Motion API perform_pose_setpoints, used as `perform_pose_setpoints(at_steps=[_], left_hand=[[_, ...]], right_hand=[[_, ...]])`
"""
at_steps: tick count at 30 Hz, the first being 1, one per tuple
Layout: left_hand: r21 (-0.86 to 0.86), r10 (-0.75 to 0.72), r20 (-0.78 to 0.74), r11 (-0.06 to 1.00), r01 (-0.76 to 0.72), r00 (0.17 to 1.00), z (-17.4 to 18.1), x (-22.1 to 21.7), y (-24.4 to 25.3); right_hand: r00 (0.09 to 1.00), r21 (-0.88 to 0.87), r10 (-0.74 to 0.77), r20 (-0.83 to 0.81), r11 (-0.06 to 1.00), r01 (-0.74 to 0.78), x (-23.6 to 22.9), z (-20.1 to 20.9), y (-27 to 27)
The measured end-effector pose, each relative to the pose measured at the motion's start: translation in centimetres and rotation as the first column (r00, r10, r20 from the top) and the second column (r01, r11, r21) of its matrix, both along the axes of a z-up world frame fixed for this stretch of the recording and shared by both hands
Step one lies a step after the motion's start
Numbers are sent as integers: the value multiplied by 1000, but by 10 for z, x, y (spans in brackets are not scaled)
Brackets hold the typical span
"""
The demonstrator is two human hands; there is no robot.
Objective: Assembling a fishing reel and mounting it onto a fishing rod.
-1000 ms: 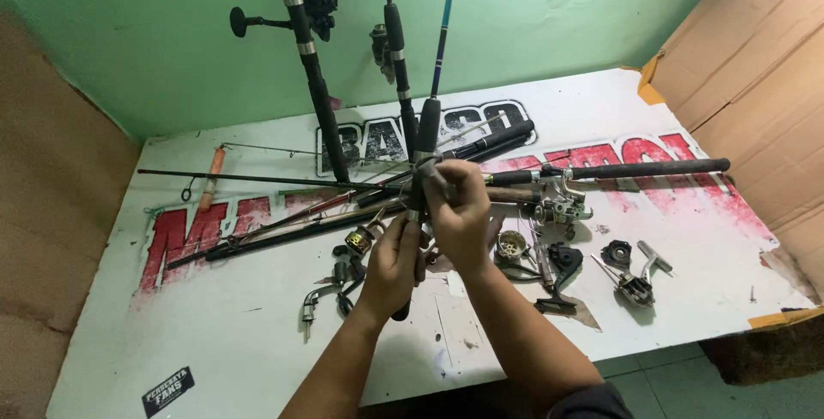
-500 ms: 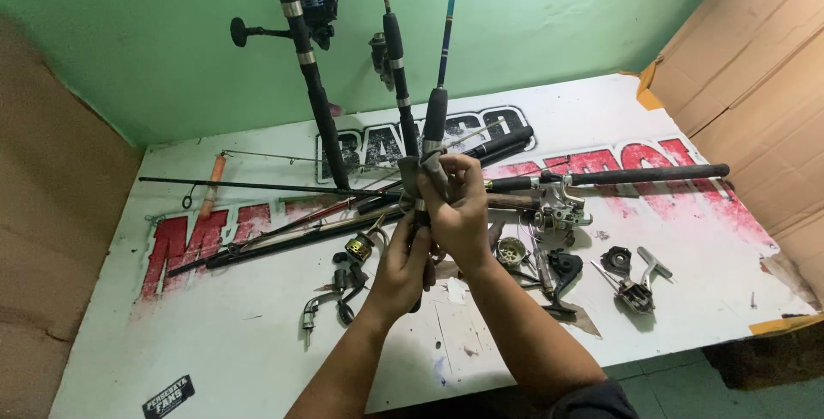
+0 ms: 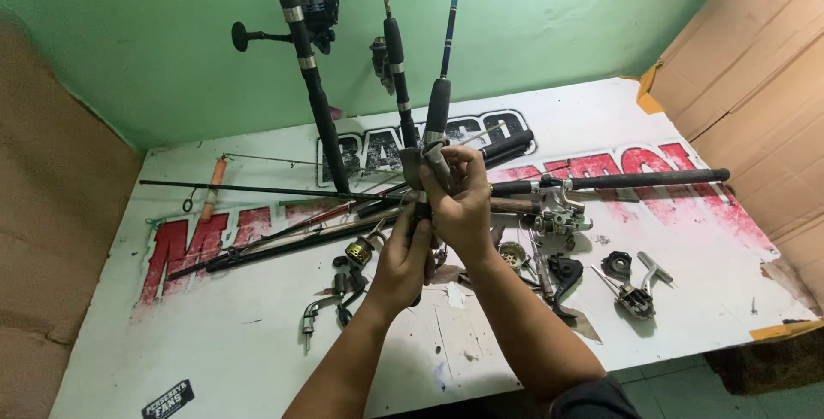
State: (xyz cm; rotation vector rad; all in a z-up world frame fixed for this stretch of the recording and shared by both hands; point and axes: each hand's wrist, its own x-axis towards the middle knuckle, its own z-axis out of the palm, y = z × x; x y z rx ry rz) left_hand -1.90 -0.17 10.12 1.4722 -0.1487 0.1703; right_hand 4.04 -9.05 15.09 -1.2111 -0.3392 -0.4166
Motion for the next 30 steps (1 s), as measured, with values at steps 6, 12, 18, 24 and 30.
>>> perform_pose_setpoints(at_steps=[6,12,18,24,30], left_hand=[[26,9,-2,1000,-9,1000,2,2,0],[5,19,12,1000,-19,1000,5,1,0],[0,10,1,1000,-10,1000,7,4,0],[-11,16,8,1000,-16,1000,2,6,0],[12,10,27,1000,-10,1000,7,5,0]], right_hand=[[1000,1,6,22,1000,-6,6,-3,1],[1000,-13,4,31,1000,-3,9,0,-2],[1000,-23,10,20,1000,-9,13,-2,-1],[1000,-29,-10,10,1000,11,13,-2,-2],[1000,-34,-21,15,999,21,11,1,-1]])
